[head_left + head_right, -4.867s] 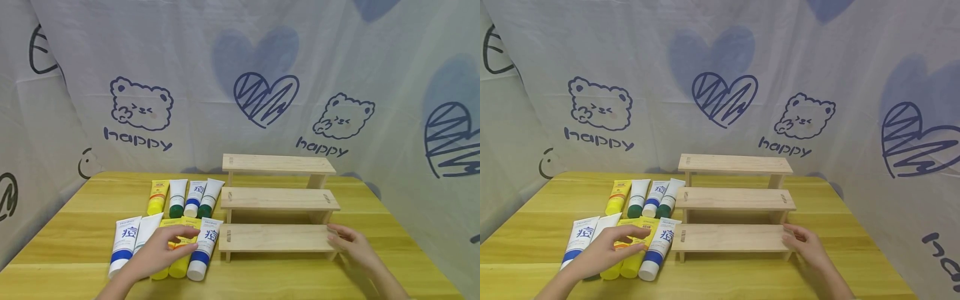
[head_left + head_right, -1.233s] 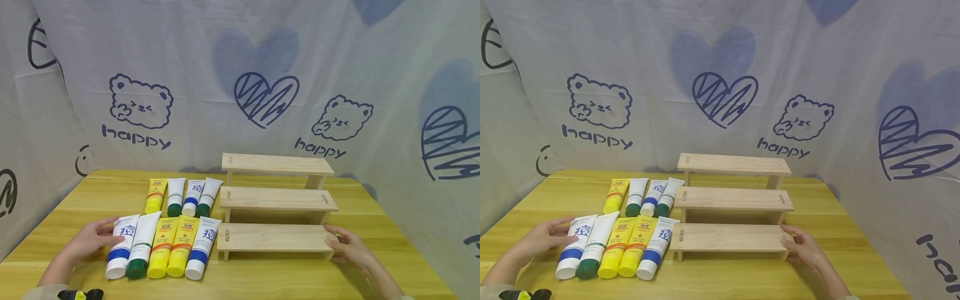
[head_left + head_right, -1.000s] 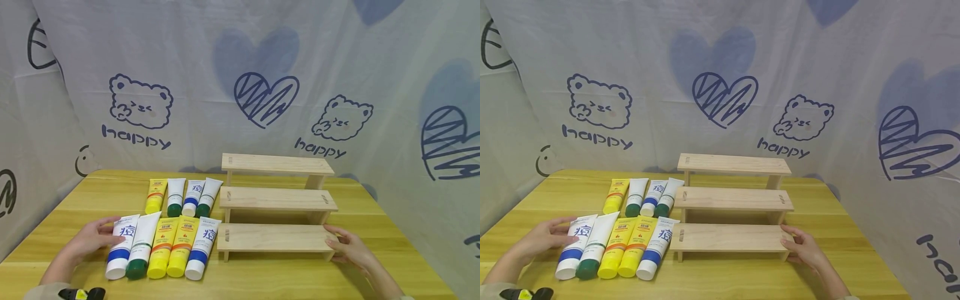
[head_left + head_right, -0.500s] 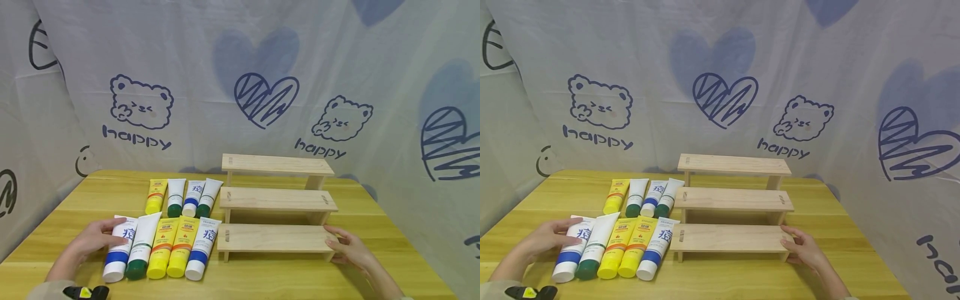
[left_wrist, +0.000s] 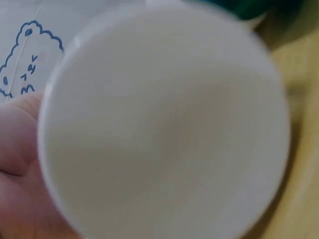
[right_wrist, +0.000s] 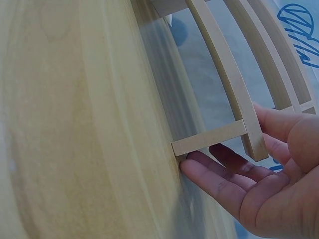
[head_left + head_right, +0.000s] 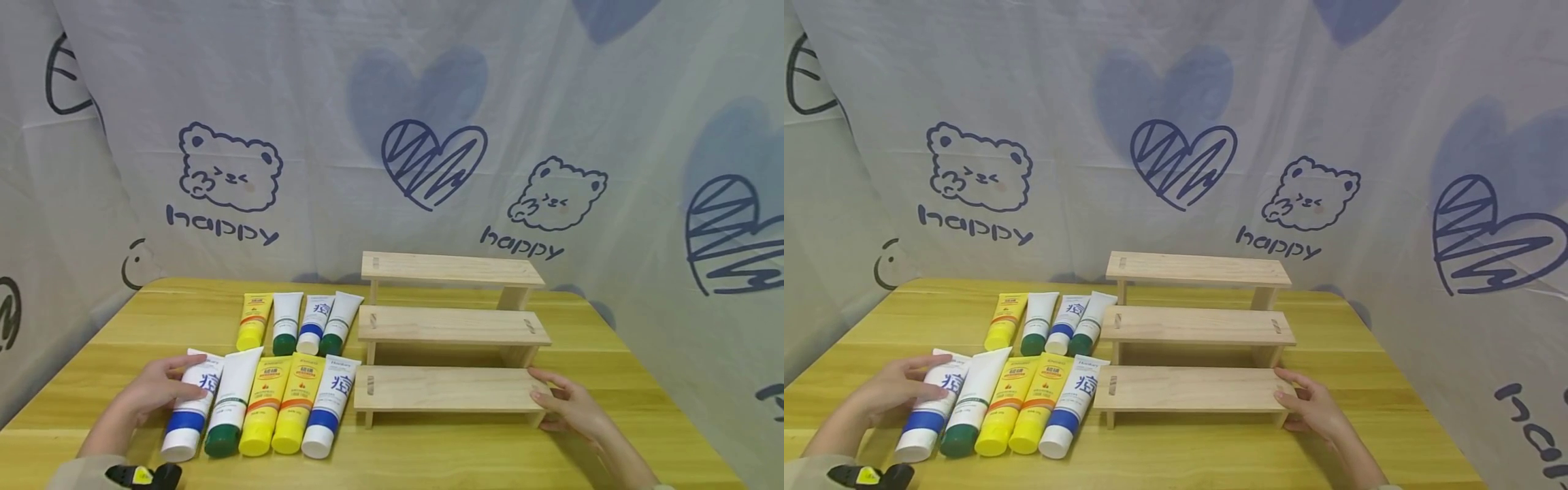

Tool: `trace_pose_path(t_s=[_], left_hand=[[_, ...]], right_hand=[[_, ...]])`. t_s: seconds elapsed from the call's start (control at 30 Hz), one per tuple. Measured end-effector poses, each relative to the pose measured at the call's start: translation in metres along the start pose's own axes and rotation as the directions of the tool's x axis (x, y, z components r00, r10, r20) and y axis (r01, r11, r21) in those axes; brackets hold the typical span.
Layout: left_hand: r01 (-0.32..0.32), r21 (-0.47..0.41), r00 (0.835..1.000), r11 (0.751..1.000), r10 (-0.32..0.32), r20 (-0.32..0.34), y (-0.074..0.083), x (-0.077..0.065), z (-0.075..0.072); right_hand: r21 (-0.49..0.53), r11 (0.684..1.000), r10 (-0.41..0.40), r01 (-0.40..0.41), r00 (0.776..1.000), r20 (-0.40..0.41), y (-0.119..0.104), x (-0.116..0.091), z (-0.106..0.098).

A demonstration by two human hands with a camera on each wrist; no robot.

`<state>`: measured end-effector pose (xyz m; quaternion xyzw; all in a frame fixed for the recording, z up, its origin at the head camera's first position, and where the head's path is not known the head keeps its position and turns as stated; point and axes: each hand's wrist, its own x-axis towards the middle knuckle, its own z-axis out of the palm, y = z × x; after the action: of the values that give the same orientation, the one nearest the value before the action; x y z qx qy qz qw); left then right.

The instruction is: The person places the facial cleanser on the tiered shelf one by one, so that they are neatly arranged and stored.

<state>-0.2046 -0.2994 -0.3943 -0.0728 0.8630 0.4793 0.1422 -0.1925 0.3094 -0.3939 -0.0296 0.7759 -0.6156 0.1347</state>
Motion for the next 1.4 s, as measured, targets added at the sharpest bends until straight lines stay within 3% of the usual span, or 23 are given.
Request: trace_pose_path(t_s=[0.27,0.5,0.73,0.93,1.23,1.4], left_hand=[[0.015,-0.039,1.000,0.999,-0.015,0.002,-0.004,-0.002,-0.003],[-0.007,-0.150,0.999,0.989,0.011,0.031,-0.011,-0.003,-0.007],[-0.028,-0.160,0.999,0.987,0.025,-0.021,-0.011,-0.006,-0.013],[-0.056,-0.144,0.997,0.988,0.047,-0.064,-0.001,-0.010,-0.014],[-0.040,-0.251,0.994,0.967,0.014,-0.104,0.017,-0.012,-0.009],[-0.084,-0.253,0.992,0.964,0.057,-0.114,0.031,-0.011,-0.002]], right_hand=[[-0.001,1.000,-0.002,0.002,1.000,0.002,0.000,-0.001,0.000],[0.003,1.000,-0.011,0.012,1.000,-0.006,0.001,-0.002,0.000],[-0.002,1.000,-0.012,0.012,1.000,-0.002,0.000,-0.002,0.000],[-0.002,1.000,-0.004,0.004,1.000,-0.002,0.000,-0.002,0.001],[-0.003,1.000,-0.001,0.001,1.000,-0.031,0.000,-0.001,0.003],[0.004,1.000,-0.011,0.011,1.000,-0.030,0.002,0.000,0.002]])
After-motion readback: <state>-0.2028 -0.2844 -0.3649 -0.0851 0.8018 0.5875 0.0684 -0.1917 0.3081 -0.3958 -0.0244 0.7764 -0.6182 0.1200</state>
